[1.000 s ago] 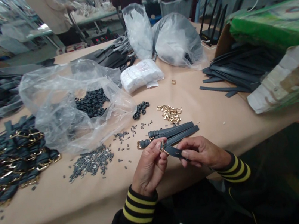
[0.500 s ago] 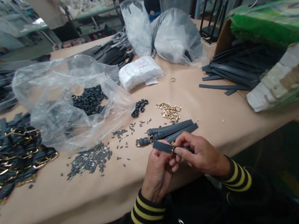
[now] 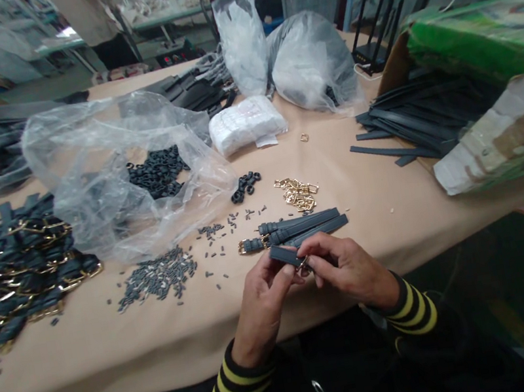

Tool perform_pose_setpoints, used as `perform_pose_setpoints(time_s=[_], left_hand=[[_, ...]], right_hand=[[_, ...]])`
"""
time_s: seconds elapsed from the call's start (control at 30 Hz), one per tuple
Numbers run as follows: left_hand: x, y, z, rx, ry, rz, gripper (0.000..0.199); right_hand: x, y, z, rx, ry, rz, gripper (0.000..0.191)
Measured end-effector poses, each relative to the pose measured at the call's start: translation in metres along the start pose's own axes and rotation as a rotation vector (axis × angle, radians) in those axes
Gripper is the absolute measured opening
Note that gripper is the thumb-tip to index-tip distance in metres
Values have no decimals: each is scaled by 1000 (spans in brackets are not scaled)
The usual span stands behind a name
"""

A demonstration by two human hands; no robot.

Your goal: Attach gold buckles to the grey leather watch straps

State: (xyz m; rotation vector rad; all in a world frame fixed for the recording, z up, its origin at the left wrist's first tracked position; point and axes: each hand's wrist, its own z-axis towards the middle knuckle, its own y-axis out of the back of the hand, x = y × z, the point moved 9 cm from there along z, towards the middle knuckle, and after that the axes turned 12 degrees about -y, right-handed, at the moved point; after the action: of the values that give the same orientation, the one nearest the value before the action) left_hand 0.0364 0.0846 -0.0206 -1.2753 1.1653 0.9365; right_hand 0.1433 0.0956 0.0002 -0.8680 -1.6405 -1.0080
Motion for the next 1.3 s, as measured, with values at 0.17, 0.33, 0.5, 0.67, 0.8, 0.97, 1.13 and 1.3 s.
perform_pose_setpoints(time_s=[0.17, 0.33, 0.5, 0.67, 0.8, 0.97, 1.13, 1.3], left_hand=[[12, 4, -3, -27, 20, -19, 16], [12, 2, 1, -38, 14, -22, 16], [7, 2, 2, -41, 9, 29, 15], [2, 9, 1, -109, -65, 99, 15], [-2, 19, 0, -184, -107, 253, 15], [-5, 17, 2, -135, -117, 336, 17], [-3, 10, 4, -54, -125, 384, 15], [11, 8, 6, -20, -45, 260, 17]], right_hand=[[10, -2, -3, -43, 59, -153, 16], [27, -6, -7, -36, 186, -215, 24], [19, -4, -3, -50, 96, -169, 14], [6, 2, 0, -99, 16, -157, 10], [3, 9, 2, -154, -8, -199, 7], [5, 6, 5, -164, -10, -253, 8], [1, 7, 4, -244, -57, -344, 6], [0, 3, 4, -174, -57, -281, 5]])
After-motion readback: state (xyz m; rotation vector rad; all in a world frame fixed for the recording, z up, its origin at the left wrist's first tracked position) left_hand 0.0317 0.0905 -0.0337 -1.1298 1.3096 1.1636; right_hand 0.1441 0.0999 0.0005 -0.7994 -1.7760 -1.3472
